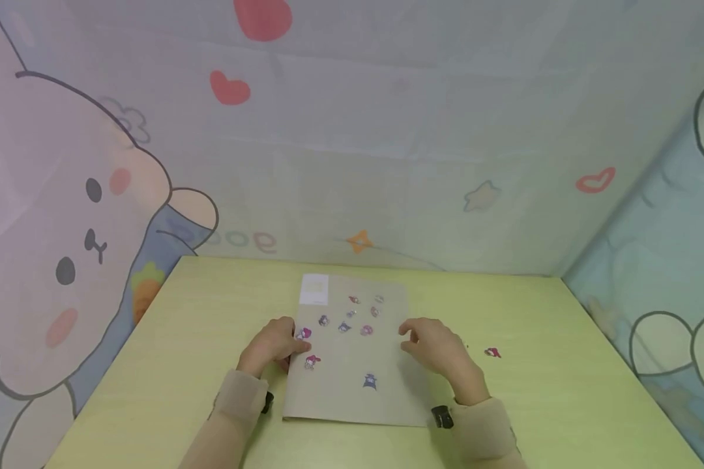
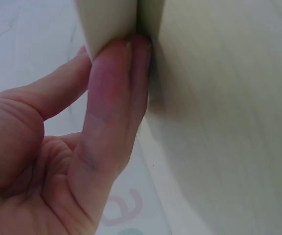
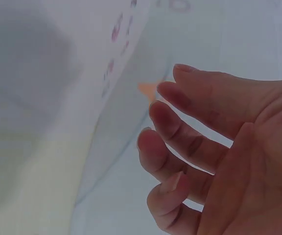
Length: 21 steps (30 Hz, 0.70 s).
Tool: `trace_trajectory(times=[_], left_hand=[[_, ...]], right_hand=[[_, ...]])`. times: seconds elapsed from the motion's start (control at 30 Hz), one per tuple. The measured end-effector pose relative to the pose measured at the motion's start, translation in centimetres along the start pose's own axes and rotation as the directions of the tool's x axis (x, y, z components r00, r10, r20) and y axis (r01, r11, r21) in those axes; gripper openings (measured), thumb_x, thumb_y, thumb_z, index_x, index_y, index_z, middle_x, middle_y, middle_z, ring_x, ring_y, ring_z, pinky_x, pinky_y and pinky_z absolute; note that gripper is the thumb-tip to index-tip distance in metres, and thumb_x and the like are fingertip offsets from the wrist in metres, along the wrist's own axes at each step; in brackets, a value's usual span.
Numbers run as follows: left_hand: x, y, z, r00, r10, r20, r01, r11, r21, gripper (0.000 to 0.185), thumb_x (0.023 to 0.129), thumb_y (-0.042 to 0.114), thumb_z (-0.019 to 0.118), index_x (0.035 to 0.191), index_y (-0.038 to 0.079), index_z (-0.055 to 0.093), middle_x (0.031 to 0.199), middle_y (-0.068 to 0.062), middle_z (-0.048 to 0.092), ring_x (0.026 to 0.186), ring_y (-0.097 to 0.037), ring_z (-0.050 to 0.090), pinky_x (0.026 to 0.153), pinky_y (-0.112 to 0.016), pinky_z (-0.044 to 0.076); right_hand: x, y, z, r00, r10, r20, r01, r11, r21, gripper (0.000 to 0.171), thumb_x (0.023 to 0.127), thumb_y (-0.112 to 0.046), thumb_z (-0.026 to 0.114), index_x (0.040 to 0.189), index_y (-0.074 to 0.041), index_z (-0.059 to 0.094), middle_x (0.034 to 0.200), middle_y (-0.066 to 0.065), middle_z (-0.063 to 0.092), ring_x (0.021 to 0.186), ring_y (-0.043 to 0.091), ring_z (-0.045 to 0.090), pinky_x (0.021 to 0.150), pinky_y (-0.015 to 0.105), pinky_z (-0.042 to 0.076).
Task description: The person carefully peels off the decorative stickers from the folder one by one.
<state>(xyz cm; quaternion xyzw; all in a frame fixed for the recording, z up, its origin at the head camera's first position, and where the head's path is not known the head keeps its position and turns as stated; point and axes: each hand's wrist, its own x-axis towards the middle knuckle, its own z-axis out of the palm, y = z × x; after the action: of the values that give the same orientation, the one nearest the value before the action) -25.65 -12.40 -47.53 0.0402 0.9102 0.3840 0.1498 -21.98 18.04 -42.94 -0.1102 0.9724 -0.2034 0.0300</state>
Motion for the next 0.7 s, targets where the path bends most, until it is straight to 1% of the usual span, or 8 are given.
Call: trace_trajectory(times=[0.17, 0.27, 0.43, 0.57, 0.7], left_hand=[[0.1, -0.1, 0.1, 1.0, 0.01, -0.005, -0.009, 1.0, 0.005, 0.022, 0.09, 0.016, 0.072, 0.091, 0.0, 0.055, 0.075, -0.009, 0.062, 0.052, -0.021, 0.065, 0.056, -0.031, 0.049], [0.1, 0.0, 0.0, 1.0, 0.009, -0.006, -0.009, 1.0, 0.011, 0.022, 0.09, 0.016, 0.071, 0.091, 0.0, 0.056, 0.074, -0.009, 0.062, 0.052, -0.021, 0.065, 0.056, -0.031, 0.049], [0.0, 0.2, 0.0, 1.0, 0.001, -0.004, -0.001, 1.0, 0.012, 0.022, 0.091, 0.016, 0.071, 0.091, 0.001, 0.056, 0.074, -0.009, 0.062, 0.053, -0.021, 0.065, 0.055, -0.03, 0.048], [-0.1, 0.2, 0.0, 1.0, -0.007, -0.005, 0.008, 1.0, 0.017, 0.023, 0.09, 0.016, 0.072, 0.091, 0.0, 0.056, 0.074, -0.009, 0.062, 0.053, -0.021, 0.065, 0.055, -0.03, 0.047], [-0.1, 0.3, 0.0, 1.0, -0.01, -0.007, 0.01, 1.0, 0.02, 0.023, 0.09, 0.016, 0.072, 0.09, 0.0, 0.056, 0.073, -0.009, 0.061, 0.052, -0.021, 0.065, 0.054, -0.029, 0.047]], right_hand=[[0.0, -2.2, 1.6, 0.997, -0.07, 0.02, 0.07, 0.996, -0.045, 0.019, 0.089, -0.011, 0.07, 0.107, -0.008, 0.071, 0.083, 0.0, 0.06, 0.072, 0.015, 0.053, 0.062, 0.033, 0.047], [0.0, -2.9, 2.3, 0.994, -0.096, 0.041, 0.099, 0.993, -0.058, 0.017, 0.088, -0.009, 0.07, 0.105, -0.007, 0.071, 0.086, 0.001, 0.063, 0.076, 0.016, 0.056, 0.066, 0.036, 0.049], [0.1, -3.5, 3.3, 0.991, -0.107, 0.082, 0.112, 0.992, -0.056, 0.018, 0.087, -0.004, 0.068, 0.105, -0.006, 0.071, 0.095, 0.007, 0.067, 0.088, 0.024, 0.062, 0.077, 0.043, 0.052], [0.0, -3.8, 4.2, 0.988, -0.11, 0.112, 0.116, 0.992, -0.052, 0.017, 0.088, -0.006, 0.067, 0.104, -0.005, 0.071, 0.099, 0.01, 0.068, 0.091, 0.028, 0.063, 0.079, 0.047, 0.052], [0.0, -3.9, 4.7, 0.984, -0.13, 0.125, 0.14, 0.987, -0.075, 0.011, 0.089, -0.008, 0.065, 0.098, -0.007, 0.072, 0.097, 0.008, 0.068, 0.088, 0.026, 0.063, 0.078, 0.047, 0.052]])
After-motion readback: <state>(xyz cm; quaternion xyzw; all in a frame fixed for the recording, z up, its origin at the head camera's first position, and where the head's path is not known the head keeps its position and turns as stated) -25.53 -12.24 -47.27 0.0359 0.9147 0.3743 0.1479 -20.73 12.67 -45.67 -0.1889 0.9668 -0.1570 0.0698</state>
